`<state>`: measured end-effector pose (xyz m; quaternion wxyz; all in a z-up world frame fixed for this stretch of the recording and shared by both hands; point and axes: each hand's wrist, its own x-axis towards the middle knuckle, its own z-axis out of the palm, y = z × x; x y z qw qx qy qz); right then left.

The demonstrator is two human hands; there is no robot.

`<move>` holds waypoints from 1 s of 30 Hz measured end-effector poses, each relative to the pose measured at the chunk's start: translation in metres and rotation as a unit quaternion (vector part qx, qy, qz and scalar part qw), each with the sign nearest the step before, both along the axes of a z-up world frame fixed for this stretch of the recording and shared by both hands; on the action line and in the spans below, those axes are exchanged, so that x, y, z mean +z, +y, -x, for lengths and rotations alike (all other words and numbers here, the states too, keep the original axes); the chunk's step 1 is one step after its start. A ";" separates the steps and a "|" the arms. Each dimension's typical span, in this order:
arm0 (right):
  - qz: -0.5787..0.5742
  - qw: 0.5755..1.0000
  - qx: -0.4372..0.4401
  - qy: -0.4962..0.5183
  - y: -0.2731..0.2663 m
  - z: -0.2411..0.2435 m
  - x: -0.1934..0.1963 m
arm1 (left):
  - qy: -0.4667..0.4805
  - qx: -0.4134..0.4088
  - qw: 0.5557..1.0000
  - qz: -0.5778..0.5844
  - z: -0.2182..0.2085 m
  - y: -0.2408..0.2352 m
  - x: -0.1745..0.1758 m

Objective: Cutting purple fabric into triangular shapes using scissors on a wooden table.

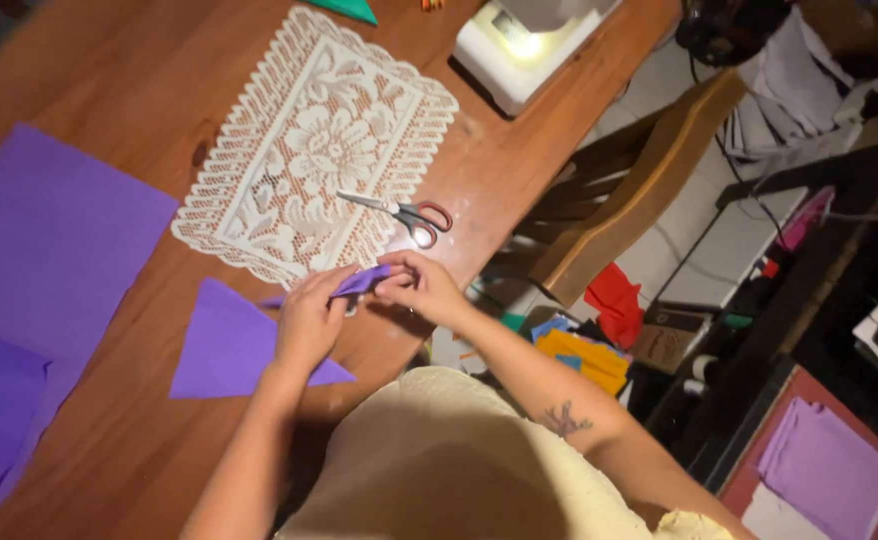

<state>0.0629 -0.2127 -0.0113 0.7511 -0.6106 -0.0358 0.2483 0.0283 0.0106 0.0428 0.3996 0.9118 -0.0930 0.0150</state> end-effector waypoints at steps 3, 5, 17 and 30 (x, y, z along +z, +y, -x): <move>0.007 0.994 -0.024 -0.102 0.005 0.007 0.061 | 0.017 0.107 0.991 0.077 0.013 -0.014 0.041; 0.020 0.992 -0.020 -0.125 0.009 0.009 0.074 | 0.040 0.136 0.982 0.127 0.028 -0.018 0.023; -0.016 0.963 0.022 -0.267 0.012 -0.017 0.134 | 0.158 0.080 0.833 0.525 0.070 -0.041 0.075; 0.018 0.868 0.333 -0.368 0.022 -0.027 0.214 | 0.209 0.111 0.846 0.478 0.095 -0.004 0.111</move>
